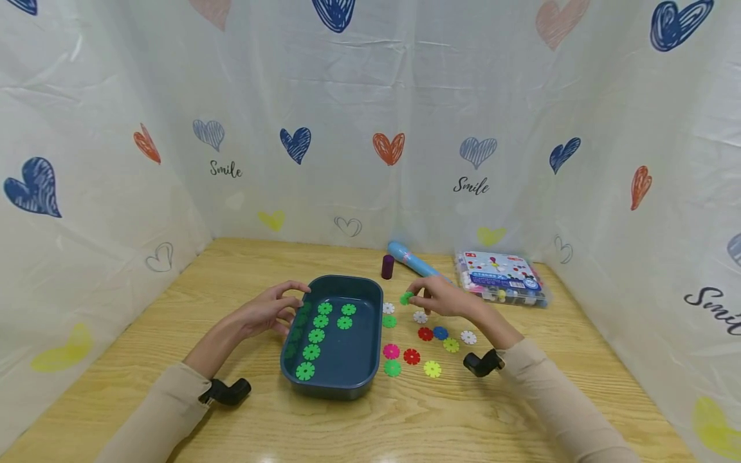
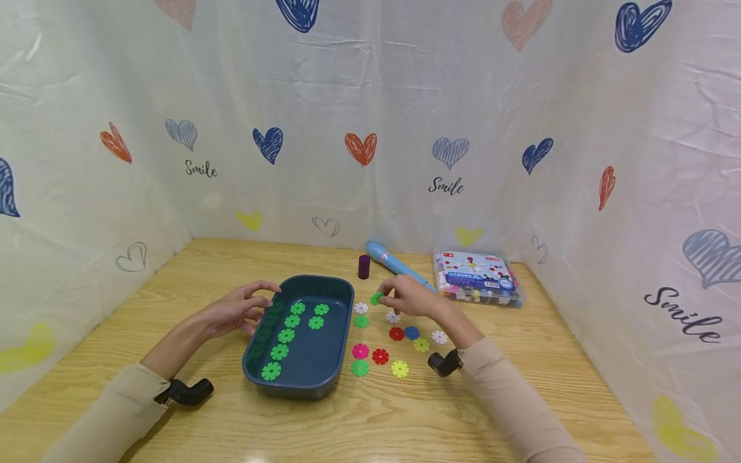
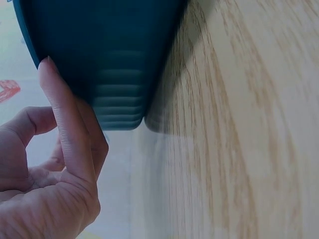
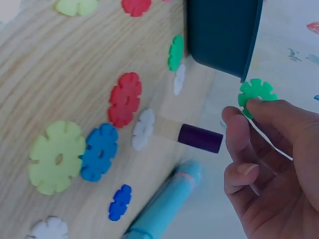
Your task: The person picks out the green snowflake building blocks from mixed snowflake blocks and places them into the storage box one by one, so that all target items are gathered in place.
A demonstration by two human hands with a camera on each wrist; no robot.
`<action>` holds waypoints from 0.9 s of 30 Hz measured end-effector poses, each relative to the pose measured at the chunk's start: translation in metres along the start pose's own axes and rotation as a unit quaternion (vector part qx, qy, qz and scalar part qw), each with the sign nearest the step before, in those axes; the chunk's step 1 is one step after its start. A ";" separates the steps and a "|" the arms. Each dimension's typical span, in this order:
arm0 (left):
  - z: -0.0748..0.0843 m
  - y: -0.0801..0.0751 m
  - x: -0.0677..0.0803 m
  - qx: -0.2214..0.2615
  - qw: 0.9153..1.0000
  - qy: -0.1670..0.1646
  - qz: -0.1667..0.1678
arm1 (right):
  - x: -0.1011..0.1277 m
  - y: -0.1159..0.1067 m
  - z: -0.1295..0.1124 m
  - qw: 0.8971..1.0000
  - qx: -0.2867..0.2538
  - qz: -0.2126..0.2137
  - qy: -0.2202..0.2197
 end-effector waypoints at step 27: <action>0.002 0.001 0.000 -0.002 1.000 -0.001 -0.001 | -0.041 -0.027 -0.075 0.996 0.044 -0.071 -0.029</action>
Point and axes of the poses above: each hand's wrist, its own x-axis away from the middle knuckle, its own y-axis out of the palm, z = x × y, the point moved 1 cm from there along -x, towards the middle knuckle, and after that the axes turned 15 degrees about y, right-handed, at the moved point
